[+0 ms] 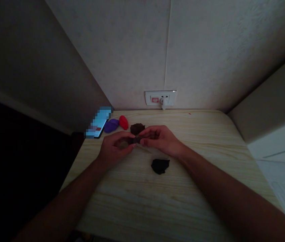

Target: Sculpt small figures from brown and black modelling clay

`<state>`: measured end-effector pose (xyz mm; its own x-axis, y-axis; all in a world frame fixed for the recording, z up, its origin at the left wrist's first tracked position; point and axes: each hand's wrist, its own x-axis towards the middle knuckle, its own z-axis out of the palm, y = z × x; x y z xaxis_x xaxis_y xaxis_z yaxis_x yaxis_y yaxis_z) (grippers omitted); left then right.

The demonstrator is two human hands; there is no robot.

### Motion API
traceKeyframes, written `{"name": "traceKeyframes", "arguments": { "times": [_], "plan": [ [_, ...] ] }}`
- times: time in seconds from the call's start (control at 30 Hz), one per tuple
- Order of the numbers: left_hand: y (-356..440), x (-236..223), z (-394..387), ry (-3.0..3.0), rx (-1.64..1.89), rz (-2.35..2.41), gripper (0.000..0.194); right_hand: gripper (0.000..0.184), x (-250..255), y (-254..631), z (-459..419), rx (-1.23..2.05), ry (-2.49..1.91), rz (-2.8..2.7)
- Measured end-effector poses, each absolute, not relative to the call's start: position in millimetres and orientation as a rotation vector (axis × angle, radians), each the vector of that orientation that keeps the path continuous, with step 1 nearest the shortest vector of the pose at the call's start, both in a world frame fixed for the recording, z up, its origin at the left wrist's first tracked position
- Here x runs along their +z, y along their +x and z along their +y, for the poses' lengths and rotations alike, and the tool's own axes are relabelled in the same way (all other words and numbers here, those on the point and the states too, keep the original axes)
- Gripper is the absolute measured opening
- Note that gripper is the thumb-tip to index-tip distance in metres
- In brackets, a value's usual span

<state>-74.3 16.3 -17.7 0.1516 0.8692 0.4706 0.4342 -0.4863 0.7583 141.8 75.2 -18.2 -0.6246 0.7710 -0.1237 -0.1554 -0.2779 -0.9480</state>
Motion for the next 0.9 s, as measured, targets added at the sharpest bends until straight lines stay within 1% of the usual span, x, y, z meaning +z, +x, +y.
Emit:
{"name": "traceKeyframes", "arguments": {
  "times": [0.5, 0.9],
  "plan": [
    [-75.2, -18.8, 17.0, 2.028, 1.294, 1.224, 0.025, 0.030, -20.0, 142.4, 76.0, 1.927, -0.774, -1.353],
    [-73.8, -12.2, 16.2, 2.095, 1.302, 1.231, 0.024, 0.033, -19.4, 142.5, 76.0, 1.908, -0.788, -1.350]
  ]
}}
